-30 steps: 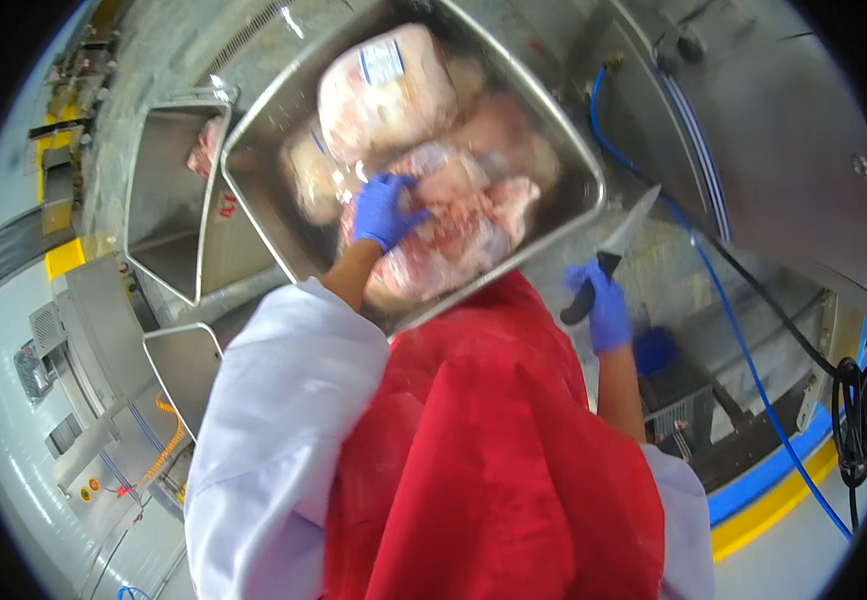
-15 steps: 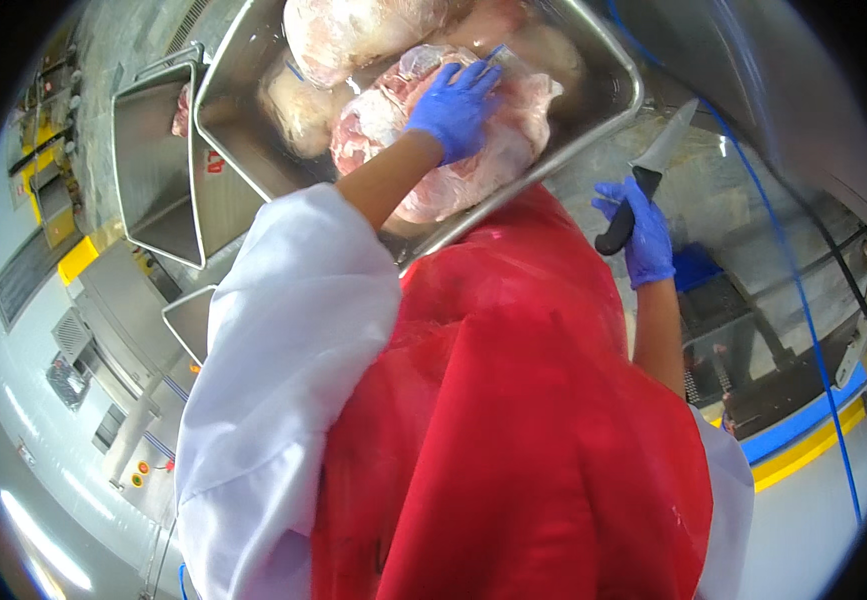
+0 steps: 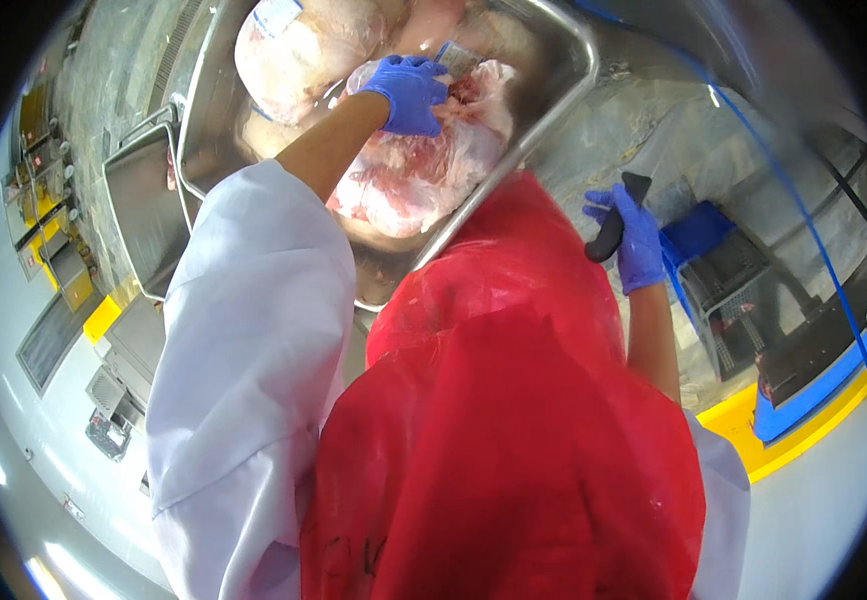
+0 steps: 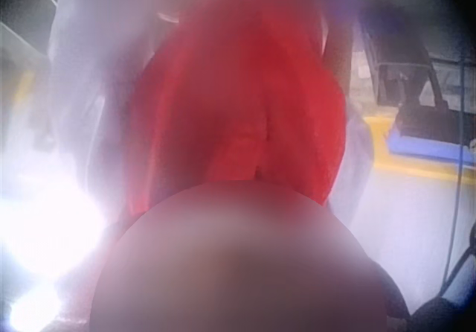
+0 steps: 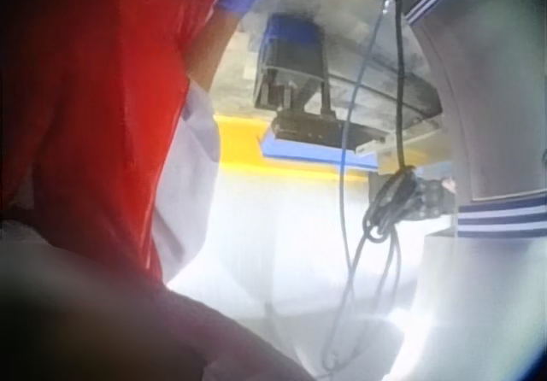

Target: The person uses a knife to trim and cut large pieces of raw meat inside a stainless steel bin. They separate the meat into smaller portions and place them into the bin, occasionally adjusting the pieces with gloved hands.

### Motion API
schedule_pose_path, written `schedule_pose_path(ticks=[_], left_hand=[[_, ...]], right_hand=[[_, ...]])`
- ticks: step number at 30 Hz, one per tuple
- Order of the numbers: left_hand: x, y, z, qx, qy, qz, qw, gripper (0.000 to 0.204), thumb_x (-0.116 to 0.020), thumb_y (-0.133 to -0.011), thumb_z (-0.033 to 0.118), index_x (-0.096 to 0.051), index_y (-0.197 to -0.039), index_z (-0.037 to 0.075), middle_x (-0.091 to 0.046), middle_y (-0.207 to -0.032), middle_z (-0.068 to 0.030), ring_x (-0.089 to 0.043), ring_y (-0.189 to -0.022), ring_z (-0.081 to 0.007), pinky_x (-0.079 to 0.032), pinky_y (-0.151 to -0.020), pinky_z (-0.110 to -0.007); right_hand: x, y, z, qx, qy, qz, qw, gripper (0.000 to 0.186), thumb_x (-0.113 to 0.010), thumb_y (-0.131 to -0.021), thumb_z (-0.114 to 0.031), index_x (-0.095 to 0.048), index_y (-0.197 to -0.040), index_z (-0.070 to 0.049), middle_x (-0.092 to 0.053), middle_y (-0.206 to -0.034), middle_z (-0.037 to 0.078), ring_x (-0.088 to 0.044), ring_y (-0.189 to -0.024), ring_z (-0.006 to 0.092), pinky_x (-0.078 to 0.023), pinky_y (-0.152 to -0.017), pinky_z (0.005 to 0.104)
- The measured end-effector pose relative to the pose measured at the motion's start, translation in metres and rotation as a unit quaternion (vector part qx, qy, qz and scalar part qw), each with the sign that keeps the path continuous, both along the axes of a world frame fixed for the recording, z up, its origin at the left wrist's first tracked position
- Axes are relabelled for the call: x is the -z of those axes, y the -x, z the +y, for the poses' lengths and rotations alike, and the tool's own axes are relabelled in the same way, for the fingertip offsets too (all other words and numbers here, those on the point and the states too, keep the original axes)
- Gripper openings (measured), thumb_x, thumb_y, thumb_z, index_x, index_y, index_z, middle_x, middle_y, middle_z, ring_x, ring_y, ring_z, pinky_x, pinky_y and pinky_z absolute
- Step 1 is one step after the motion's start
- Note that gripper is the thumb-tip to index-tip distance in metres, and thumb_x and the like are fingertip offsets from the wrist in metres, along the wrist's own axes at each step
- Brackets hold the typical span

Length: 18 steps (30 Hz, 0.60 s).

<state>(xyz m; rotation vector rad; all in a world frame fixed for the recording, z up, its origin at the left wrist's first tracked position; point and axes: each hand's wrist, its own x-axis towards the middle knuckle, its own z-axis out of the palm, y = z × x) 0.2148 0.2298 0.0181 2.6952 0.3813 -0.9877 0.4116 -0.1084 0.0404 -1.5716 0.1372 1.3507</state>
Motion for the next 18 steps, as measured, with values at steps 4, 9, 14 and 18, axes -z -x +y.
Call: schedule_pose_path(ticks=[4, 9, 14, 18], left_hand=[[0.004, -0.014, -0.004, 0.01, -0.012, 0.045, 0.999, 0.065, -0.066, -0.08, 0.06, -0.067, -0.13, 0.019, -0.047, -0.153, -0.01, -0.043, -0.142, -0.0326, -0.034, -0.114, -0.05], [0.005, -0.038, -0.016, 0.035, -0.014, 0.109, 0.993, 0.071, -0.057, -0.084, 0.073, -0.067, -0.132, 0.021, -0.056, -0.144, -0.0125, -0.048, -0.137, -0.0324, -0.036, -0.111, -0.051], [0.031, -0.036, -0.028, -0.045, -0.001, 0.048, 0.998, 0.046, -0.058, -0.088, 0.055, -0.074, -0.117, 0.022, -0.068, -0.125, -0.01, -0.057, -0.128, -0.03, -0.038, -0.106, -0.05], [0.048, -0.037, -0.042, -0.091, -0.067, 0.017, 0.993, 0.032, -0.058, -0.089, 0.04, -0.075, -0.11, 0.022, -0.072, -0.115, -0.0095, -0.064, -0.118, -0.0291, -0.038, -0.106, -0.05]], right_hand=[[0.006, 0.006, -0.004, 0.005, -0.004, 0.007, 1.0, 0.039, -0.063, -0.101, -0.035, -0.062, -0.116, 0.001, -0.073, -0.107, 0.017, -0.071, -0.093, 0.0255, -0.057, -0.083, 0.0363], [0.001, 0.007, -0.003, -0.001, -0.018, 0.002, 1.0, 0.038, -0.063, -0.101, -0.034, -0.063, -0.114, 0.002, -0.073, -0.105, 0.017, -0.071, -0.091, 0.0252, -0.057, -0.081, 0.0353], [-0.01, 0.007, -0.004, 0.008, -0.012, -0.019, 1.0, 0.038, -0.063, -0.101, -0.034, -0.063, -0.114, 0.001, -0.074, -0.105, 0.016, -0.071, -0.091, 0.0245, -0.057, -0.081, 0.0348], [-0.008, 0.009, -0.01, 0.014, -0.023, -0.019, 0.999, 0.037, -0.063, -0.101, -0.035, -0.063, -0.114, 0.0, -0.074, -0.105, 0.016, -0.071, -0.091, 0.0245, -0.058, -0.081, 0.0353]])
